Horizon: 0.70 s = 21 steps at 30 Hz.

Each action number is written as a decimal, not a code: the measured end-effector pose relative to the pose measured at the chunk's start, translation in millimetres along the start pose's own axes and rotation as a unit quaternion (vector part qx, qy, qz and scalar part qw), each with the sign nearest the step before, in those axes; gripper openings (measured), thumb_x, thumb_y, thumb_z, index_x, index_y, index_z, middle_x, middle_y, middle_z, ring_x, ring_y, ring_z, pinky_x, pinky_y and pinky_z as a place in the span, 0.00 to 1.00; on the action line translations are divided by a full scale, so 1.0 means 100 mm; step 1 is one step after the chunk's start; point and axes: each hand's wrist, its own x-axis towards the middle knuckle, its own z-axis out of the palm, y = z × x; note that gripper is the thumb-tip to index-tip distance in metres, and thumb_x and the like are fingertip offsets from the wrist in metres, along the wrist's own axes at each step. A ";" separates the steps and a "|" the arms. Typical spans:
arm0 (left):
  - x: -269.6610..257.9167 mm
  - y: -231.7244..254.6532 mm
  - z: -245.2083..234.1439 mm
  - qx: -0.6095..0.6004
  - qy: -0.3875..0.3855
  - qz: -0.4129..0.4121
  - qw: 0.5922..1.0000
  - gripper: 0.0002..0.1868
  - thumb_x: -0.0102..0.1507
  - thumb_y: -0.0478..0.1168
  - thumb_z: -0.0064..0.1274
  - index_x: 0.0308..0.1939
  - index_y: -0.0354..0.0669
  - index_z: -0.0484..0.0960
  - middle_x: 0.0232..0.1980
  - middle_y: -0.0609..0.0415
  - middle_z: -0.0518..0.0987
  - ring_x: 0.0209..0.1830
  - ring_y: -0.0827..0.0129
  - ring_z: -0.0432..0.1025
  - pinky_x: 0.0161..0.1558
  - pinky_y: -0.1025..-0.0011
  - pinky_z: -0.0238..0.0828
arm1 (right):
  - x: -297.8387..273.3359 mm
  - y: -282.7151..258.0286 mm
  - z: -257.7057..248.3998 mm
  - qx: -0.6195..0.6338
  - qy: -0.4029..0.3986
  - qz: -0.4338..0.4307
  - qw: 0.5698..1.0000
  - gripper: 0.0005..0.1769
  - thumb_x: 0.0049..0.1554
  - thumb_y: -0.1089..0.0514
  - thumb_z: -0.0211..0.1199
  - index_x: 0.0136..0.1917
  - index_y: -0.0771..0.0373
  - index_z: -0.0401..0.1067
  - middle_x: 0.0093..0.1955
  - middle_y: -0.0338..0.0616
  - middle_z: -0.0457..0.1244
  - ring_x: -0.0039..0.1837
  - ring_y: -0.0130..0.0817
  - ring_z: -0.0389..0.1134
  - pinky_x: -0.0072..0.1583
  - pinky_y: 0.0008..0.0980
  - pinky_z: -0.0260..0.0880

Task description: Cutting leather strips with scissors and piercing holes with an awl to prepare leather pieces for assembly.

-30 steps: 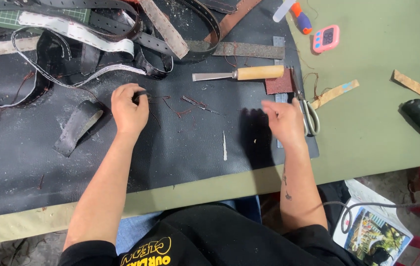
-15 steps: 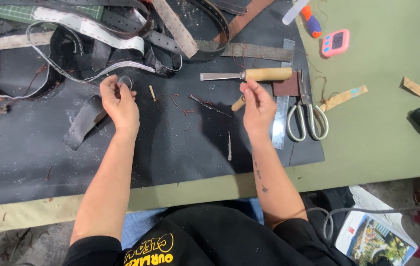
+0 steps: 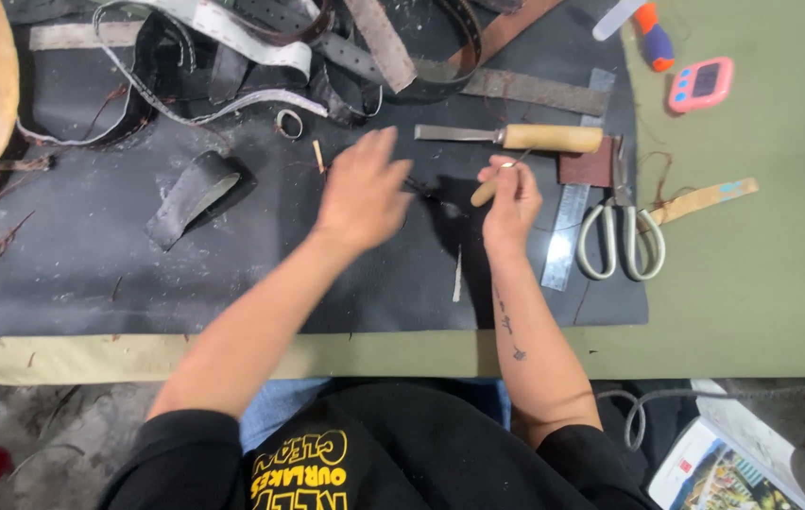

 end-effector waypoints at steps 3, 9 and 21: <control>0.28 0.51 0.07 -0.007 -0.182 -0.077 0.980 0.30 0.63 0.50 0.60 0.67 0.43 0.75 0.79 0.36 0.55 0.80 0.42 0.48 0.74 0.43 0.44 | -0.02 0.02 -0.03 0.011 0.004 0.007 1.000 0.17 0.70 0.53 0.47 0.54 0.62 0.75 0.37 0.47 0.67 0.47 0.33 0.71 0.57 0.34 0.73; 0.25 0.56 0.23 -0.025 -0.360 -0.142 0.922 0.43 0.69 0.66 0.42 0.82 0.52 0.54 0.85 0.39 0.40 0.85 0.47 0.32 0.78 0.43 0.24 | 0.00 0.10 -0.09 0.045 -0.005 0.005 0.999 0.22 0.71 0.45 0.47 0.57 0.63 0.74 0.42 0.50 0.68 0.50 0.35 0.72 0.59 0.38 0.75; -0.68 0.04 -0.64 -0.001 -0.260 -0.172 0.950 0.37 0.65 0.43 0.54 0.77 0.40 0.61 0.80 0.27 0.48 0.81 0.35 0.42 0.73 0.37 0.42 | -0.01 0.00 -0.06 0.010 -0.015 0.029 0.999 0.23 0.70 0.39 0.47 0.55 0.57 0.74 0.42 0.44 0.67 0.50 0.31 0.71 0.60 0.36 0.74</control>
